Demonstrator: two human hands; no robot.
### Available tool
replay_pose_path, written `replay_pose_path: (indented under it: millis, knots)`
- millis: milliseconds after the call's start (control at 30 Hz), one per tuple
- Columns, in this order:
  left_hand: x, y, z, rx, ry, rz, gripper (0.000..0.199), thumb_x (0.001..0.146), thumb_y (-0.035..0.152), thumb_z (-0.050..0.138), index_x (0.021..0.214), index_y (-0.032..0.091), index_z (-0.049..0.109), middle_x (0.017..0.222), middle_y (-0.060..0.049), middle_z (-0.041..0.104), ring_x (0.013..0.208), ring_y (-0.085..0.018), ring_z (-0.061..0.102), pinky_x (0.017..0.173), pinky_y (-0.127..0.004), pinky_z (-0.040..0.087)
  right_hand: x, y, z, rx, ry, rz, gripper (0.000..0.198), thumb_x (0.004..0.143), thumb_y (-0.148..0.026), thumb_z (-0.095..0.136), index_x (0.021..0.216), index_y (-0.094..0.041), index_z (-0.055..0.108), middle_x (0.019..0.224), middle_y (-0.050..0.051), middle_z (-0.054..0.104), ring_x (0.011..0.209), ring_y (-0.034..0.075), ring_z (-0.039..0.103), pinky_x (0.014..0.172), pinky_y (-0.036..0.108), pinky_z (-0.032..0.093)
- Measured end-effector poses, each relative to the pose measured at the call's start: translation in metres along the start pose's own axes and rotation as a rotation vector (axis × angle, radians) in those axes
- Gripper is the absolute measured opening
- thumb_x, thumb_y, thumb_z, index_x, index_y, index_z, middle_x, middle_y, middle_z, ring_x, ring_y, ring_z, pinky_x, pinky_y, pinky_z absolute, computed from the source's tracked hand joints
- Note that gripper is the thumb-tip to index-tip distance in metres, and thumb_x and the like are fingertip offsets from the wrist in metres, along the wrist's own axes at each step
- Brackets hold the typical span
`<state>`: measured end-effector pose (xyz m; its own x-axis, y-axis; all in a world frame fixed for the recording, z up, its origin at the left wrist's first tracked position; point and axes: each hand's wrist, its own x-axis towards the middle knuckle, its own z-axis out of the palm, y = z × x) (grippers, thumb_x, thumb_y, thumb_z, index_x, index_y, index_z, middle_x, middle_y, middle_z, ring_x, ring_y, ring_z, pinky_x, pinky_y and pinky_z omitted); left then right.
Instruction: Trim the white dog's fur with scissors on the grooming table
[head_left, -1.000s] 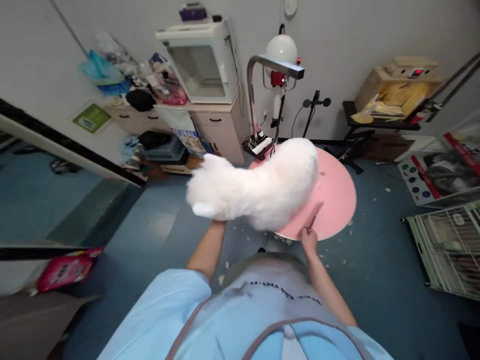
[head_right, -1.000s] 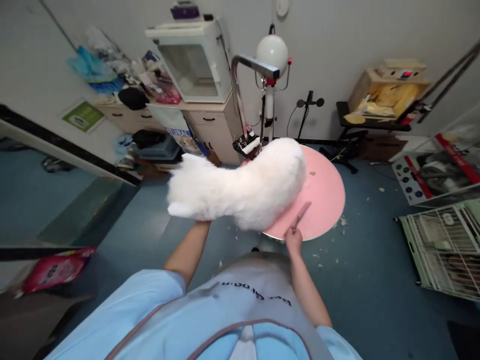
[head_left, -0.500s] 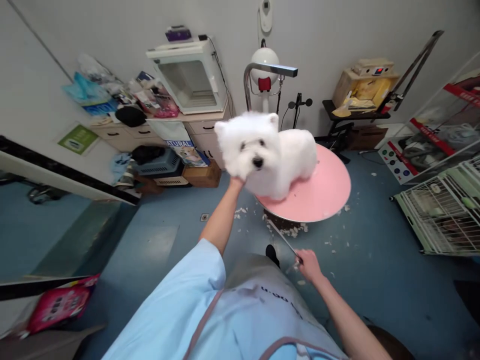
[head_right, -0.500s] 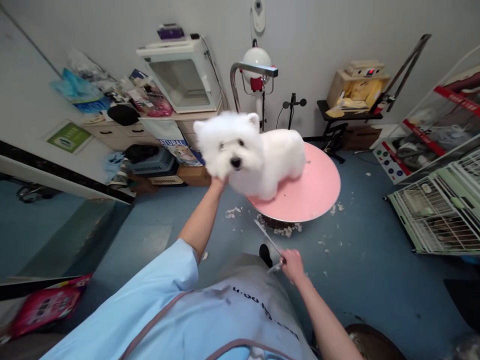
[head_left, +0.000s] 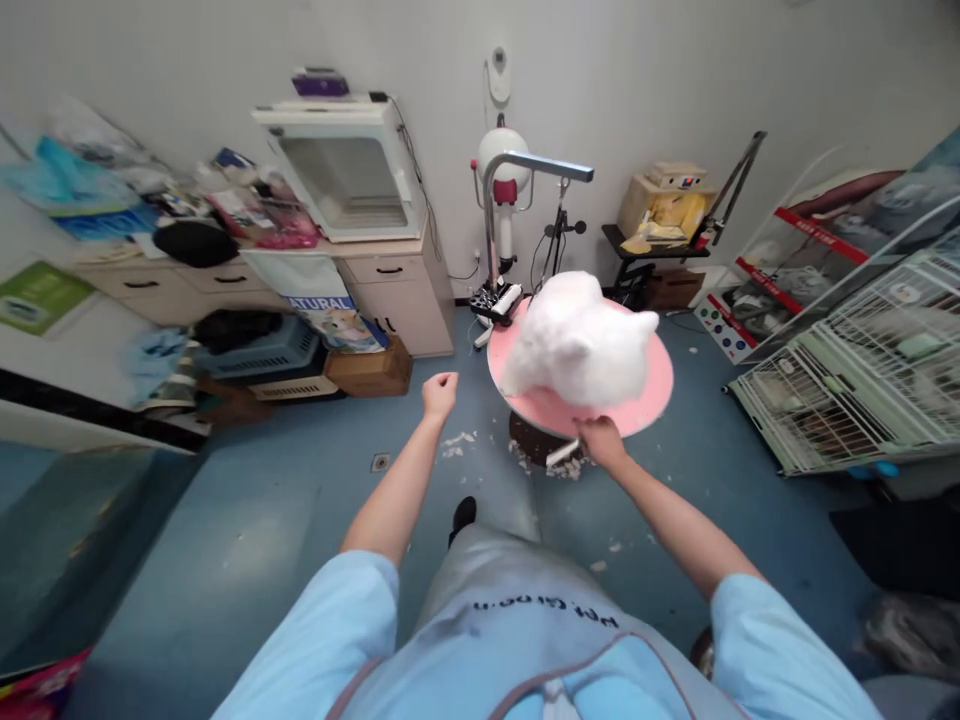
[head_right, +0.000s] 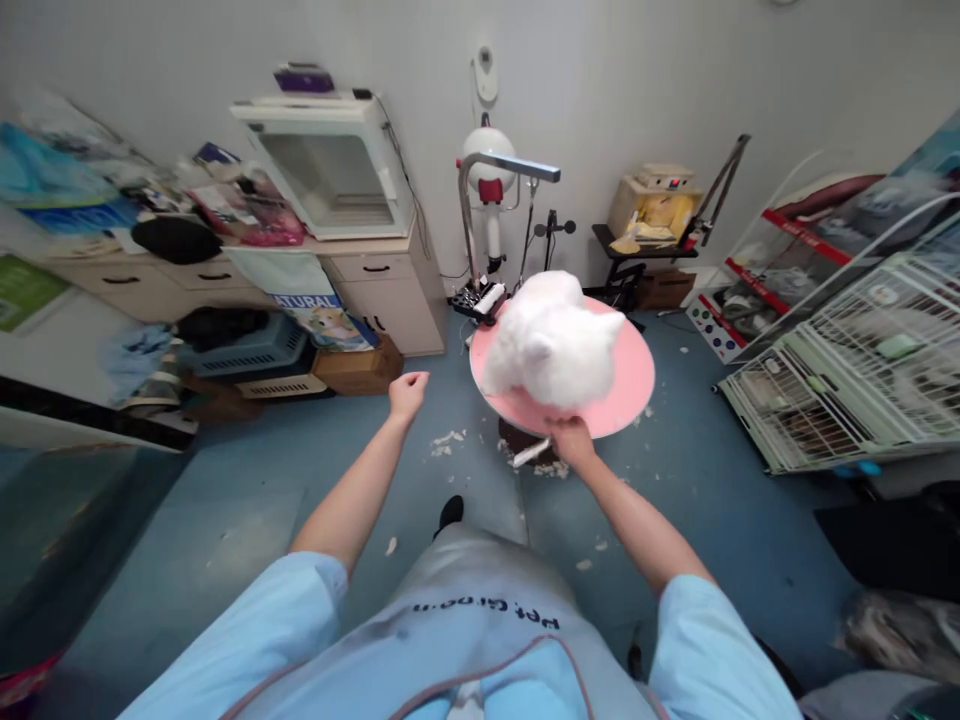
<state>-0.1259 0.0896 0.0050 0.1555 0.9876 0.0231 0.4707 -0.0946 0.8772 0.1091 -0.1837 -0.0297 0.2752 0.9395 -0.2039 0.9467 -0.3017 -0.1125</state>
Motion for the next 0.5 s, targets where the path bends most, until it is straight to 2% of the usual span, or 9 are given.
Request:
replay_pose_path:
  millis: [67, 100, 167, 233, 267, 333, 400, 433, 500]
  knots:
    - [0.009, -0.038, -0.009, -0.001, -0.038, -0.074, 0.026, 0.084, 0.026, 0.059, 0.092, 0.01, 0.079, 0.1, -0.012, 0.078, 0.099, -0.023, 0.07, 0.089, -0.029, 0.05, 0.001, -0.016, 0.015, -0.015, 0.006, 0.116, 0.037, 0.09, -0.012, 0.048, 0.122, -0.008, 0.066, 0.105, 0.02, 0.073, 0.093, 0.025, 0.065, 0.091, 0.037, 0.041]
    - [0.014, -0.055, -0.013, 0.007, -0.064, -0.098, 0.026, 0.084, 0.026, 0.06, 0.091, 0.01, 0.078, 0.099, -0.012, 0.078, 0.099, -0.023, 0.07, 0.089, -0.029, 0.05, 0.003, -0.025, 0.02, -0.005, -0.008, 0.131, 0.037, 0.089, -0.012, 0.049, 0.121, -0.008, 0.067, 0.101, 0.018, 0.074, 0.091, 0.024, 0.065, 0.091, 0.036, 0.041]
    - [0.022, -0.088, -0.022, 0.034, -0.109, -0.149, 0.024, 0.082, 0.026, 0.06, 0.086, 0.011, 0.078, 0.098, -0.013, 0.078, 0.1, -0.025, 0.07, 0.089, -0.031, 0.051, 0.01, -0.043, 0.024, 0.037, -0.064, 0.072, 0.029, 0.086, -0.014, 0.056, 0.111, -0.013, 0.071, 0.088, 0.01, 0.074, 0.087, 0.021, 0.065, 0.091, 0.031, 0.041]
    - [0.031, -0.12, -0.035, 0.074, -0.158, -0.205, 0.02, 0.08, 0.025, 0.06, 0.078, 0.012, 0.075, 0.094, -0.014, 0.077, 0.1, -0.028, 0.071, 0.089, -0.033, 0.052, 0.023, -0.053, 0.02, 0.088, -0.041, 0.044, 0.027, 0.084, -0.019, 0.061, 0.108, -0.018, 0.072, 0.084, 0.005, 0.074, 0.089, 0.02, 0.064, 0.093, 0.029, 0.041]
    - [0.036, -0.135, -0.042, 0.098, -0.185, -0.233, 0.018, 0.079, 0.024, 0.06, 0.073, 0.012, 0.073, 0.091, -0.014, 0.077, 0.099, -0.029, 0.071, 0.089, -0.034, 0.052, 0.031, -0.054, 0.016, 0.102, 0.012, 0.086, 0.029, 0.084, -0.02, 0.06, 0.11, -0.018, 0.072, 0.088, 0.006, 0.074, 0.091, 0.021, 0.063, 0.093, 0.029, 0.041]
    - [0.046, -0.163, -0.055, 0.141, -0.246, -0.273, 0.017, 0.078, 0.022, 0.06, 0.067, 0.014, 0.07, 0.087, -0.014, 0.077, 0.097, -0.03, 0.071, 0.089, -0.035, 0.052, 0.049, -0.052, 0.009, 0.104, 0.15, 0.29, 0.036, 0.088, -0.02, 0.052, 0.12, -0.015, 0.069, 0.099, 0.012, 0.075, 0.095, 0.025, 0.063, 0.089, 0.031, 0.042]
    - [0.059, -0.184, -0.064, 0.183, -0.309, -0.3, 0.017, 0.078, 0.022, 0.06, 0.064, 0.015, 0.068, 0.081, -0.013, 0.075, 0.092, -0.03, 0.072, 0.086, -0.035, 0.053, 0.063, -0.053, 0.008, 0.099, 0.215, 0.494, 0.04, 0.089, -0.017, 0.045, 0.123, -0.013, 0.067, 0.105, 0.015, 0.074, 0.094, 0.026, 0.064, 0.084, 0.031, 0.042]
    - [0.066, -0.191, -0.067, 0.203, -0.337, -0.307, 0.017, 0.078, 0.022, 0.06, 0.064, 0.016, 0.067, 0.079, -0.013, 0.075, 0.091, -0.03, 0.072, 0.084, -0.035, 0.053, 0.067, -0.056, 0.012, 0.108, 0.217, 0.552, 0.04, 0.089, -0.017, 0.044, 0.122, -0.012, 0.067, 0.104, 0.015, 0.075, 0.093, 0.026, 0.064, 0.082, 0.031, 0.042]
    - [0.083, -0.198, -0.067, 0.239, -0.386, -0.302, 0.018, 0.079, 0.023, 0.059, 0.064, 0.016, 0.067, 0.08, -0.012, 0.075, 0.09, -0.029, 0.072, 0.081, -0.034, 0.053, 0.067, -0.067, 0.024, 0.131, 0.198, 0.562, 0.04, 0.089, -0.018, 0.047, 0.122, -0.013, 0.068, 0.103, 0.014, 0.075, 0.092, 0.025, 0.064, 0.079, 0.029, 0.042]
